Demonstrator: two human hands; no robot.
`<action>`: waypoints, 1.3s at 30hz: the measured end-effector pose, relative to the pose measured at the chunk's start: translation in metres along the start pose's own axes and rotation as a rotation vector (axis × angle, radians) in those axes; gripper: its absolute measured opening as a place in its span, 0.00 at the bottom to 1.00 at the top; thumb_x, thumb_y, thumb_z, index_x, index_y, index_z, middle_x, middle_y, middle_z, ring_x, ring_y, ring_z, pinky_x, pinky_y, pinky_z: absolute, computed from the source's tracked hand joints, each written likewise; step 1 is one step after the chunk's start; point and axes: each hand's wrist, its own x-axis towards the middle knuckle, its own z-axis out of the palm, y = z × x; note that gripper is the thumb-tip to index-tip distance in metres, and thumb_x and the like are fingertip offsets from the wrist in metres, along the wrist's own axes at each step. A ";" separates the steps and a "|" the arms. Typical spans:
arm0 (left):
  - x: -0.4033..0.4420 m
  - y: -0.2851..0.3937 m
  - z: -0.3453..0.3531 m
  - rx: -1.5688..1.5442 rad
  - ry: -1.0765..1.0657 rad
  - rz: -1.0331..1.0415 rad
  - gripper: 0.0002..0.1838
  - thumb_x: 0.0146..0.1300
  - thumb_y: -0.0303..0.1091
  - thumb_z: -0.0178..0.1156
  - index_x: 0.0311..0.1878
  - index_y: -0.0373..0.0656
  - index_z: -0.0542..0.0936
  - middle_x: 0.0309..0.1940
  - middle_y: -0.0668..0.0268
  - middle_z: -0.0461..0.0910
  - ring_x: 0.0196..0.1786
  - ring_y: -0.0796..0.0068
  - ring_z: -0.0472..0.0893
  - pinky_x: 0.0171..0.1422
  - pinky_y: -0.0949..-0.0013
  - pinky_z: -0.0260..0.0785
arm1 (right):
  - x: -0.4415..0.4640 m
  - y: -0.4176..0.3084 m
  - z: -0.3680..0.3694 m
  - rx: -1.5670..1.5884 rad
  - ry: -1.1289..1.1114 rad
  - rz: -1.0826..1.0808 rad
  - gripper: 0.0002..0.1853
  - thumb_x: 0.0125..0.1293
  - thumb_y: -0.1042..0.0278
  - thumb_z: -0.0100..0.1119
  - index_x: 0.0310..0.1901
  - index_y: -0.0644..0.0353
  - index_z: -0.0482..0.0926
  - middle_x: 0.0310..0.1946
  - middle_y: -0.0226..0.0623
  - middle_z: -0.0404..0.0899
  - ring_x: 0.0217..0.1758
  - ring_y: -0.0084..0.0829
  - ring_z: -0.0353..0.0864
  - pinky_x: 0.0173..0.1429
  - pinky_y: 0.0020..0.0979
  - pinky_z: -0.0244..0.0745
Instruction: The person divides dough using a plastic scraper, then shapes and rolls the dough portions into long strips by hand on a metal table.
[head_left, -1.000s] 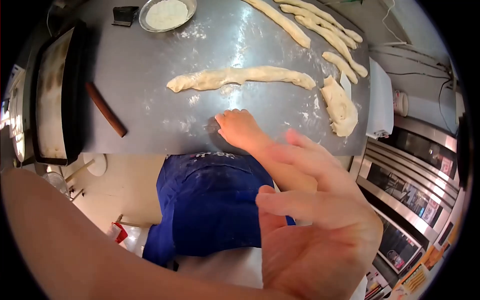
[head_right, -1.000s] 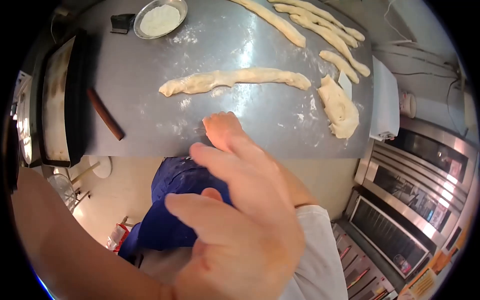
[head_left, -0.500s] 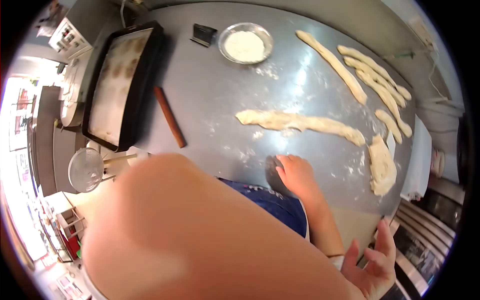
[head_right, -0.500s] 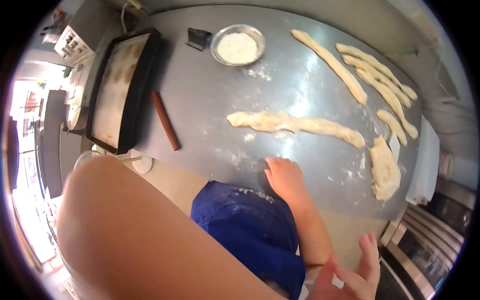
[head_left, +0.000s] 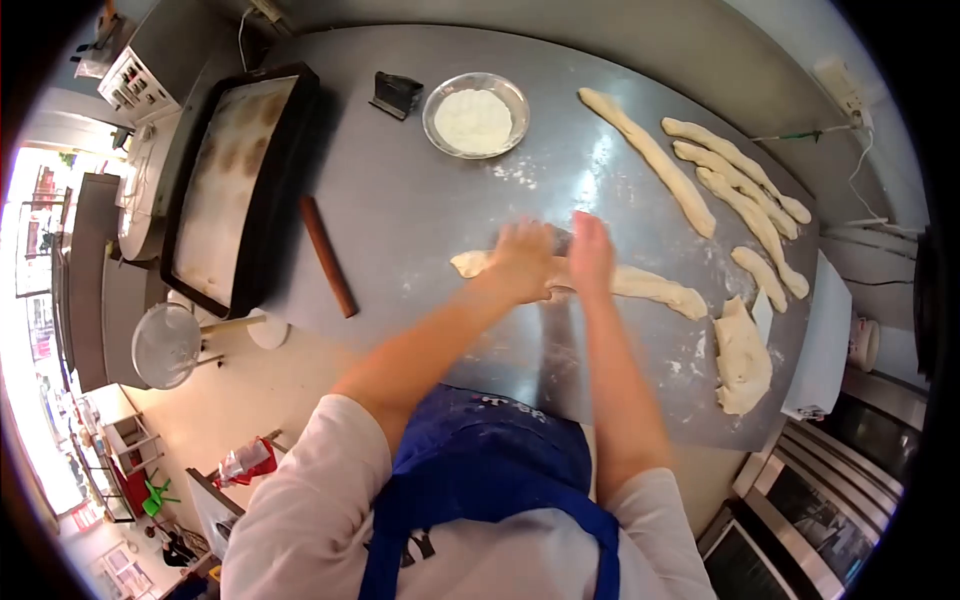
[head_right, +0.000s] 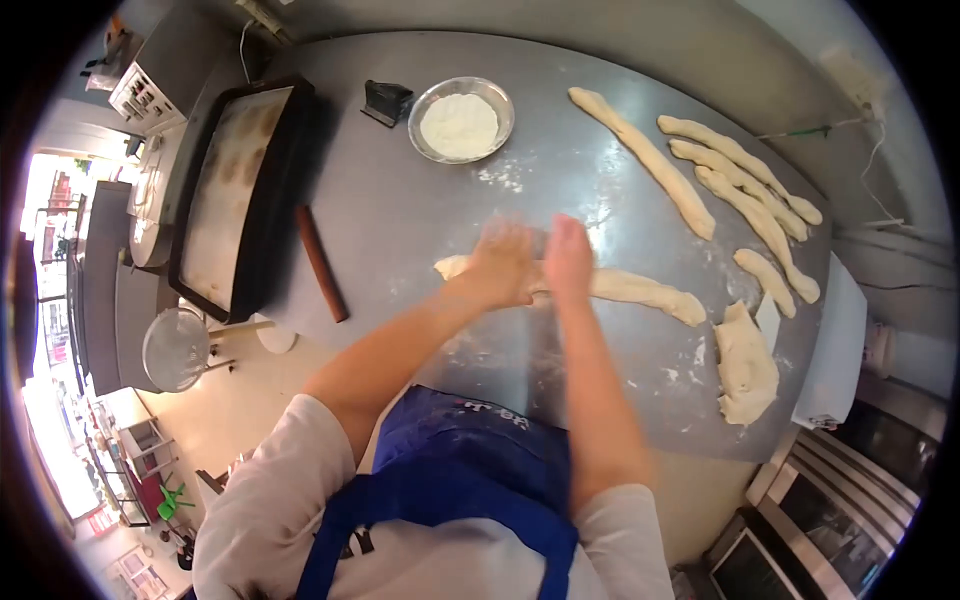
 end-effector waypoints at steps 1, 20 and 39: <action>-0.004 -0.011 0.026 -0.179 0.059 -0.005 0.36 0.62 0.46 0.62 0.72 0.40 0.69 0.74 0.53 0.65 0.78 0.56 0.62 0.81 0.44 0.46 | -0.004 -0.003 0.018 -0.205 -0.168 -0.096 0.14 0.74 0.62 0.50 0.51 0.61 0.80 0.51 0.50 0.81 0.55 0.49 0.79 0.57 0.48 0.73; 0.029 -0.129 0.080 -0.022 0.503 -0.382 0.47 0.63 0.70 0.55 0.76 0.45 0.65 0.77 0.55 0.61 0.80 0.46 0.55 0.77 0.30 0.46 | 0.042 0.000 0.029 -0.705 -0.061 -0.302 0.40 0.63 0.48 0.63 0.73 0.57 0.65 0.77 0.56 0.53 0.80 0.56 0.52 0.77 0.68 0.44; 0.016 0.043 0.113 -0.024 0.277 0.181 0.38 0.64 0.57 0.62 0.72 0.46 0.70 0.74 0.54 0.65 0.77 0.50 0.61 0.78 0.33 0.45 | -0.019 0.113 -0.152 -0.688 -0.118 -0.229 0.31 0.63 0.48 0.63 0.66 0.50 0.75 0.71 0.52 0.67 0.74 0.58 0.61 0.74 0.61 0.56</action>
